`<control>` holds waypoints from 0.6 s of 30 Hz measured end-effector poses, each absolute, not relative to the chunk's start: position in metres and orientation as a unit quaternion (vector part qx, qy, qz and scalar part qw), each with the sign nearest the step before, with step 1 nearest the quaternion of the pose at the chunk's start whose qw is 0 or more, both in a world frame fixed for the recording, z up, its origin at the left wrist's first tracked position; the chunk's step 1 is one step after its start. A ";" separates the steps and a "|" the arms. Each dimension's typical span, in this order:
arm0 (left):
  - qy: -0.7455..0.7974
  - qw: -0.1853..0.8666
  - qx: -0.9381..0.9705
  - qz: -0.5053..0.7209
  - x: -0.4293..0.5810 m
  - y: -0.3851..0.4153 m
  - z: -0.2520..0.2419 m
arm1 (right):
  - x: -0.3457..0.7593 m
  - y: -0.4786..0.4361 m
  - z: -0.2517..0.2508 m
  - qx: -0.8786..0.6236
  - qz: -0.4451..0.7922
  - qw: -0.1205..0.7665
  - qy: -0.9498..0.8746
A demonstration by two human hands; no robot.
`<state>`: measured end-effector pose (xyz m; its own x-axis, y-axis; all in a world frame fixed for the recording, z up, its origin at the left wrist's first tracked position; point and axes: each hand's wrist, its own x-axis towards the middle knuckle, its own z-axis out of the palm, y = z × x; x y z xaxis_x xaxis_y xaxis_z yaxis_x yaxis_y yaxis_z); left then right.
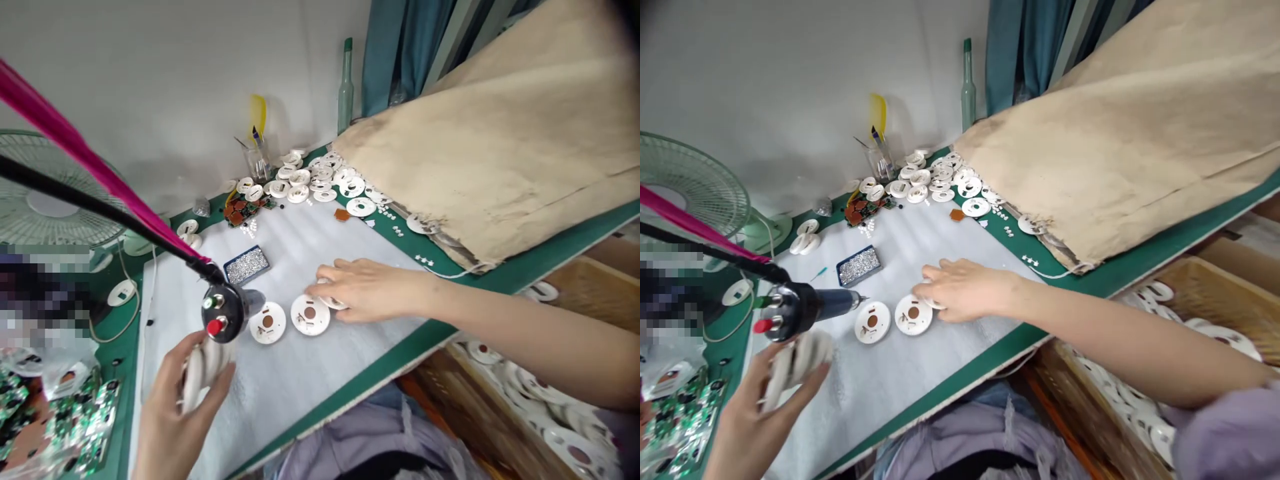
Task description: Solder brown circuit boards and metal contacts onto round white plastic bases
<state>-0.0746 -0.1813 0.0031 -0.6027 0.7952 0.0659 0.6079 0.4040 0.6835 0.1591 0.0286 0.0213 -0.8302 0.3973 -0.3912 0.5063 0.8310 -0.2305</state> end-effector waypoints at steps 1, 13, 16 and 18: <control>0.826 0.185 0.361 0.392 -0.074 -0.181 0.009 | 0.164 0.032 0.023 0.240 -0.175 0.164 0.941; 0.652 0.556 0.409 0.314 -0.070 -0.124 0.018 | 0.144 -0.016 0.015 0.240 -0.185 0.161 0.939; 0.655 0.559 0.415 0.296 -0.067 -0.123 0.015 | 0.153 -0.009 0.010 0.254 -0.201 0.131 0.937; 0.660 0.554 0.403 0.308 -0.063 -0.123 0.013 | 0.159 -0.007 0.008 0.269 -0.209 0.111 0.933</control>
<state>-0.0633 -0.1233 0.0130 -0.0611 0.8730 -0.4839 0.1902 0.4861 0.8530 0.1587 -0.0068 0.0077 -0.8304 0.4566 -0.3195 0.5493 0.7671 -0.3314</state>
